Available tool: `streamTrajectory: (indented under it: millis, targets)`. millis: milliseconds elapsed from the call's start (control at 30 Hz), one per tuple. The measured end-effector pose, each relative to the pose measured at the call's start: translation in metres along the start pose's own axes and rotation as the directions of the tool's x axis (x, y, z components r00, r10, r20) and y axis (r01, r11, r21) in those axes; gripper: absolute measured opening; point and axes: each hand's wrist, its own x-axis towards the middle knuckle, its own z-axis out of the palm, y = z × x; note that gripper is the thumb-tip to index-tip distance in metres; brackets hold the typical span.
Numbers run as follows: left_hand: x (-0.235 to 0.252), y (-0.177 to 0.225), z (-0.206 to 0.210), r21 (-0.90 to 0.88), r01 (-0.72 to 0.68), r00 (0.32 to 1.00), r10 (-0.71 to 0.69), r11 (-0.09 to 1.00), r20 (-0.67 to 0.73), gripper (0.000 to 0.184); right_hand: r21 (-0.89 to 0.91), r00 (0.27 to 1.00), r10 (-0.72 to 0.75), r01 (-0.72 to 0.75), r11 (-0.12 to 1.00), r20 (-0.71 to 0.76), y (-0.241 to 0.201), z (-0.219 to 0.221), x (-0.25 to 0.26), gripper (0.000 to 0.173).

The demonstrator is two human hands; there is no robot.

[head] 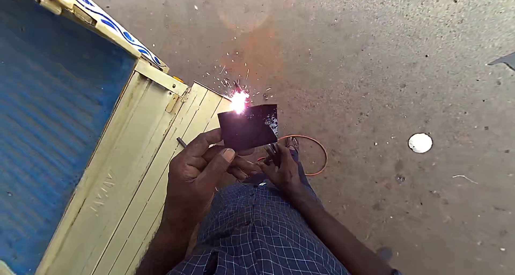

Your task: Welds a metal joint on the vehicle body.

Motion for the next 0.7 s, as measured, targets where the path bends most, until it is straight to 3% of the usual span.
streamTrajectory:
  millis: [700]
  targets:
    - [0.0064, -0.0033, 0.0037, 0.033, 0.028, 1.000, -0.028, 0.999, 0.006, 0.034, 0.036, 1.000, 0.017, -0.016, 0.999, -0.012, 0.0073, 0.0039, -0.0068, 0.072]
